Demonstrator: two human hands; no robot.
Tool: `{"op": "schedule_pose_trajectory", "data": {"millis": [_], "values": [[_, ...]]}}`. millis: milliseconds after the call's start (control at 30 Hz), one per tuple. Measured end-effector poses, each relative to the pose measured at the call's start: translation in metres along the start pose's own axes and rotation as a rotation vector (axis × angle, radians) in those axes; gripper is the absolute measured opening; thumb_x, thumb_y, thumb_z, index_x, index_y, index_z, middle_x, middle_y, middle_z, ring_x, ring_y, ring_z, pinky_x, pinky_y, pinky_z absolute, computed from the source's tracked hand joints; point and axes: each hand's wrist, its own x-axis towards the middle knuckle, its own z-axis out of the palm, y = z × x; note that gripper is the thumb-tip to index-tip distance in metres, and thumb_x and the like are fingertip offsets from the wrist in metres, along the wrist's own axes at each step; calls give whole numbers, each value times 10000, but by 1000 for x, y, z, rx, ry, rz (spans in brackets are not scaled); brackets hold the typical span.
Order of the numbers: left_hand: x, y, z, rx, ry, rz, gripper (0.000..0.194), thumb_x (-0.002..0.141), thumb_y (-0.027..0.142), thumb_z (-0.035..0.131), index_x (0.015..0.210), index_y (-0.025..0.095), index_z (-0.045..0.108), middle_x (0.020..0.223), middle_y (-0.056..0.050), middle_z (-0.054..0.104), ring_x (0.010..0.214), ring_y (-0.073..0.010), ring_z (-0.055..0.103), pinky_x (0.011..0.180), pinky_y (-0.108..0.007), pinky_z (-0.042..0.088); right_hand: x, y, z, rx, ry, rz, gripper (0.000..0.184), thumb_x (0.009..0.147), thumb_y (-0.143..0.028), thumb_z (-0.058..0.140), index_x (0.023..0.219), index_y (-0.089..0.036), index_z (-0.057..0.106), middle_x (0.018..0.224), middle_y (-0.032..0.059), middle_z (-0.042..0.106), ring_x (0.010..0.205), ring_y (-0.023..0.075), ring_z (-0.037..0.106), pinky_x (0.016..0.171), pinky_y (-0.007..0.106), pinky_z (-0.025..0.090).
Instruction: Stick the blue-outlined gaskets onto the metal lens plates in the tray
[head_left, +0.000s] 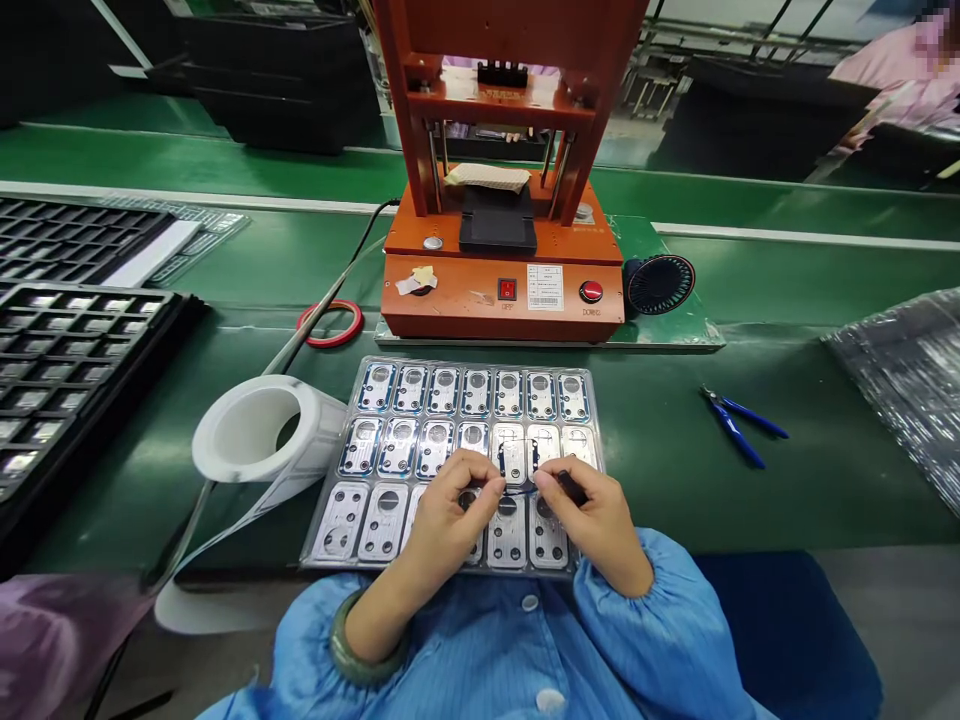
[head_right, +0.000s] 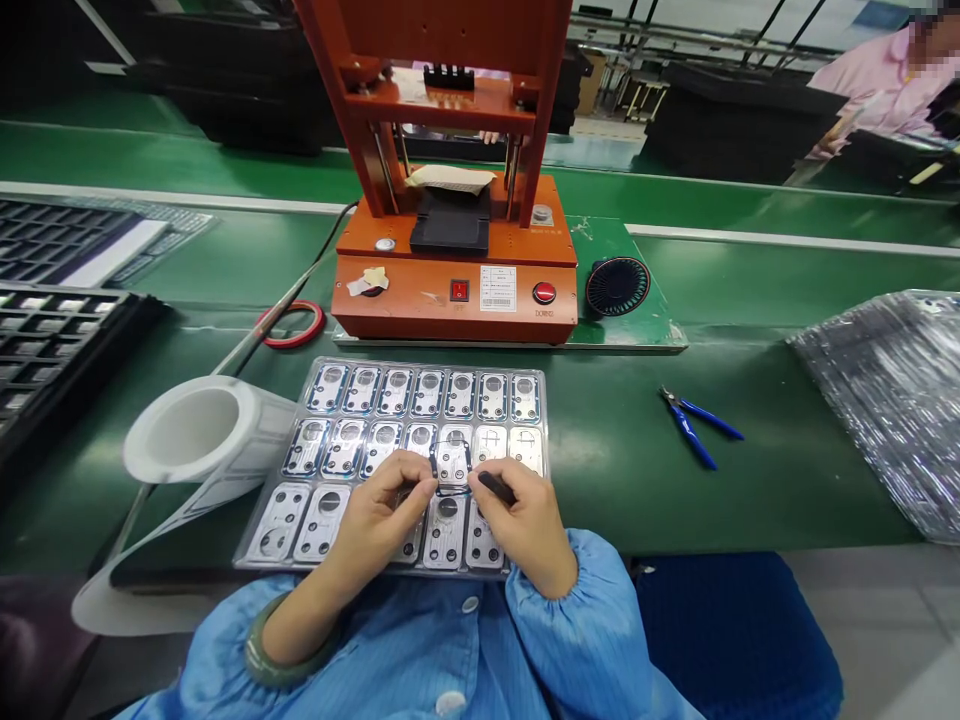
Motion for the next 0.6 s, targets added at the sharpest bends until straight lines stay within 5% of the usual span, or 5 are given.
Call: {"op": "schedule_pose_trajectory", "data": {"millis": [267,600], "values": [[2,3,-11,196,-5,66,39,850,153,583,845,191,579,865,-19,567,846,-141,555,769,-269,450,-1,-16,3,-94,12,18,114,875,-269,564,822,-199,637,706,-22,640,634,123,576,609,215,427],[8,-16,-7,273,7,-3,78,847,190,568,796,179,627,943,-59,584,922,-187,595,841,-356,482,6,-8,16,-203,32,57,139,858,-266,549,747,-197,597,718,-6,599,684,151,566,620,249,391]]}}
